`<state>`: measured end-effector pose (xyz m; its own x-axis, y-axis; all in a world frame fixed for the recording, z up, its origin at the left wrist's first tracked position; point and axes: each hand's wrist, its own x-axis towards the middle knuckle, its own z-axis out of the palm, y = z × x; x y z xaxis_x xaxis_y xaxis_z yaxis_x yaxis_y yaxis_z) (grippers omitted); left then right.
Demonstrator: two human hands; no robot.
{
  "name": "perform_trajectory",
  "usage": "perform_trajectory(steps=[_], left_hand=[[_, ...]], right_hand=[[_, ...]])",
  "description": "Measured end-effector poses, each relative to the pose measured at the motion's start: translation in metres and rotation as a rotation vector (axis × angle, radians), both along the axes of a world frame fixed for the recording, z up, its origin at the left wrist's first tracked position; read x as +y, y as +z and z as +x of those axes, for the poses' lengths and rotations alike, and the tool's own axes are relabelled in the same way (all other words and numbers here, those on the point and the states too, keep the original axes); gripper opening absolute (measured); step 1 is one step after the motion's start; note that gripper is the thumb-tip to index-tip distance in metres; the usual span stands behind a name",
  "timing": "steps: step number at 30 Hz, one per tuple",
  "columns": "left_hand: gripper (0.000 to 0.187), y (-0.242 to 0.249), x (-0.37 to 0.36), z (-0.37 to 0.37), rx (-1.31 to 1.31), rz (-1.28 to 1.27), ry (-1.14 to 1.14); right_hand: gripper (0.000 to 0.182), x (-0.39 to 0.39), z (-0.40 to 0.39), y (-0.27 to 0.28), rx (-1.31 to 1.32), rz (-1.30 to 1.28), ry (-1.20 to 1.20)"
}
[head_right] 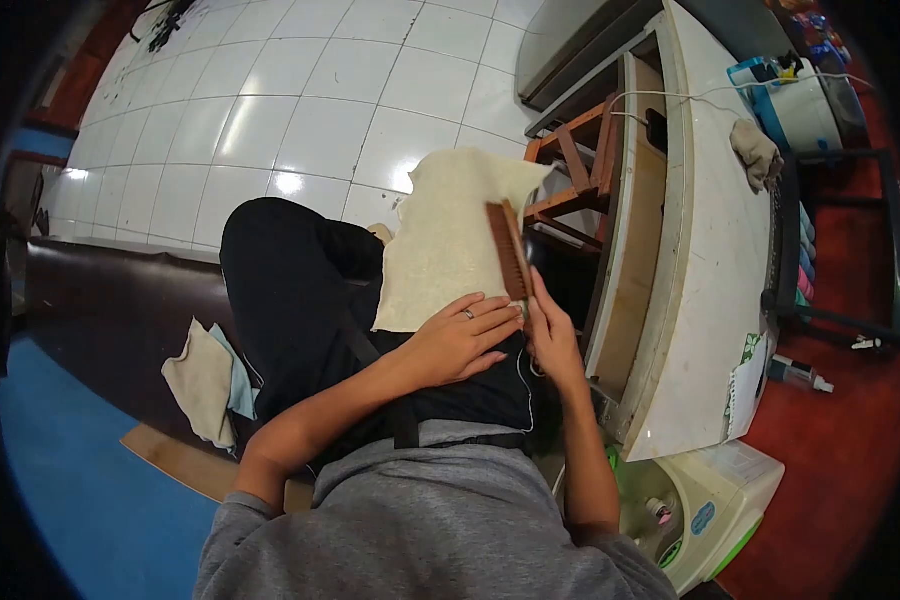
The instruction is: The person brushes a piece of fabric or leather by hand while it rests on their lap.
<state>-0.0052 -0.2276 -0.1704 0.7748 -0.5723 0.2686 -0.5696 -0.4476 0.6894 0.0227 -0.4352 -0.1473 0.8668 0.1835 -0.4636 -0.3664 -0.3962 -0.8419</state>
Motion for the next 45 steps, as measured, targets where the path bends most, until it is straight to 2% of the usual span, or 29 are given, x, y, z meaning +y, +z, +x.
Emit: perform_trajectory(steps=[2,3,4,5,6,8,10,12,13,14,16,17,18,21,22,24,26,27,28,30,32,33,34,36,38,39,40,43,45], left_hand=[[0.052,0.0,0.001,0.001,0.005,0.002,0.0],[0.052,0.0,0.001,0.002,0.001,-0.015,0.0],[0.052,-0.001,0.002,0.001,-0.001,-0.031,-0.006],[0.052,-0.001,0.002,0.002,-0.003,-0.032,0.0],[0.052,-0.002,0.002,0.003,-0.039,-0.055,0.018],[0.052,-0.002,-0.001,-0.004,-0.053,-0.084,0.038],[0.053,-0.002,0.0,0.0,-0.08,-0.054,0.034],[0.052,-0.002,-0.001,0.001,-0.084,-0.061,0.036],[0.051,-0.003,0.0,0.001,-0.089,-0.066,0.036],[0.051,-0.004,-0.001,0.0,-0.091,-0.066,0.043],[0.05,-0.008,-0.002,-0.001,-0.09,-0.082,0.05],[0.05,-0.009,-0.002,-0.001,-0.092,-0.085,0.051],[0.049,-0.008,-0.002,0.0,-0.09,-0.08,0.048],[0.049,-0.006,0.0,0.0,-0.104,-0.077,0.044],[0.049,-0.006,0.0,-0.002,-0.115,-0.084,0.051],[0.049,-0.007,0.0,-0.003,-0.108,-0.078,0.046],[0.05,-0.008,-0.002,-0.002,-0.118,-0.078,0.036],[0.051,-0.012,-0.002,-0.004,-0.118,-0.062,0.035],[0.052,-0.013,-0.002,-0.005,-0.117,-0.045,0.038],[0.053,-0.013,-0.002,-0.005,-0.133,-0.029,0.044],[0.054,-0.011,-0.001,-0.011,-0.143,-0.011,0.055],[0.057,-0.005,0.0,-0.019,-0.137,0.05,0.104],[0.059,0.002,0.002,-0.024,-0.132,0.111,0.157],[0.062,0.015,0.007,-0.035,-0.065,0.16,0.241],[0.071,0.019,0.007,-0.04,0.021,0.26,0.326],[0.073,0.015,0.004,-0.039,0.118,0.337,0.266],[0.076,0.013,0.0,-0.038,0.217,0.414,0.207],[0.073,0.014,0.002,-0.038,0.048,0.378,0.369],[0.07,0.014,0.005,-0.037,0.089,0.365,0.361]], right_hand=[[0.048,-0.029,-0.007,-0.021,0.103,-0.078,-0.07],[0.047,-0.057,-0.01,-0.053,-0.152,-0.356,0.09],[0.046,-0.053,-0.009,-0.052,-0.409,-0.629,0.246],[0.045,-0.055,-0.009,-0.043,-0.22,-0.562,0.092],[0.045,-0.06,-0.01,-0.05,-0.309,-0.584,0.001],[0.046,-0.028,-0.001,0.0,-0.242,-0.502,-0.188],[0.047,-0.003,0.0,0.027,-0.362,-0.459,-0.23],[0.047,0.012,-0.006,0.043,-0.311,-0.125,-0.311],[0.047,0.009,-0.015,0.034,-0.243,-0.02,-0.265],[0.047,-0.002,-0.023,0.025,-0.138,-0.08,-0.093],[0.047,-0.012,-0.031,-0.01,-0.252,-0.297,0.047],[0.047,-0.021,-0.027,-0.009,-0.045,-0.254,-0.014],[0.047,-0.025,-0.02,-0.01,-0.047,-0.255,-0.012],[0.046,-0.039,-0.009,-0.021,-0.353,-0.442,-0.033],[0.047,-0.015,-0.004,0.012,-0.184,-0.174,-0.17],[0.046,0.0,0.0,0.041,-0.164,0.023,-0.115],[0.046,0.006,0.0,0.042,-0.115,0.005,0.027],[0.044,-0.009,0.001,0.011,-0.255,-0.121,0.184],[0.042,0.008,0.003,0.023,-0.204,-0.273,0.175],[0.041,0.009,0.016,-0.006,-0.292,-0.238,0.041],[0.04,0.002,0.027,-0.006,-0.348,-0.548,0.072],[0.041,-0.013,0.033,-0.023,-0.509,-0.491,0.097],[0.041,0.001,0.035,0.004,-0.141,-0.401,-0.076],[0.044,0.004,0.034,0.036,-0.002,-0.146,-0.075],[0.044,-0.006,0.035,0.049,-0.17,-0.068,0.348],[0.043,0.0,0.04,0.061,-0.172,-0.056,0.529],[0.04,0.011,0.046,0.072,-0.01,-0.128,0.627],[0.041,0.006,0.062,0.016,-0.223,-0.174,0.465],[0.04,0.021,0.08,0.012,-0.398,-0.479,0.329]])
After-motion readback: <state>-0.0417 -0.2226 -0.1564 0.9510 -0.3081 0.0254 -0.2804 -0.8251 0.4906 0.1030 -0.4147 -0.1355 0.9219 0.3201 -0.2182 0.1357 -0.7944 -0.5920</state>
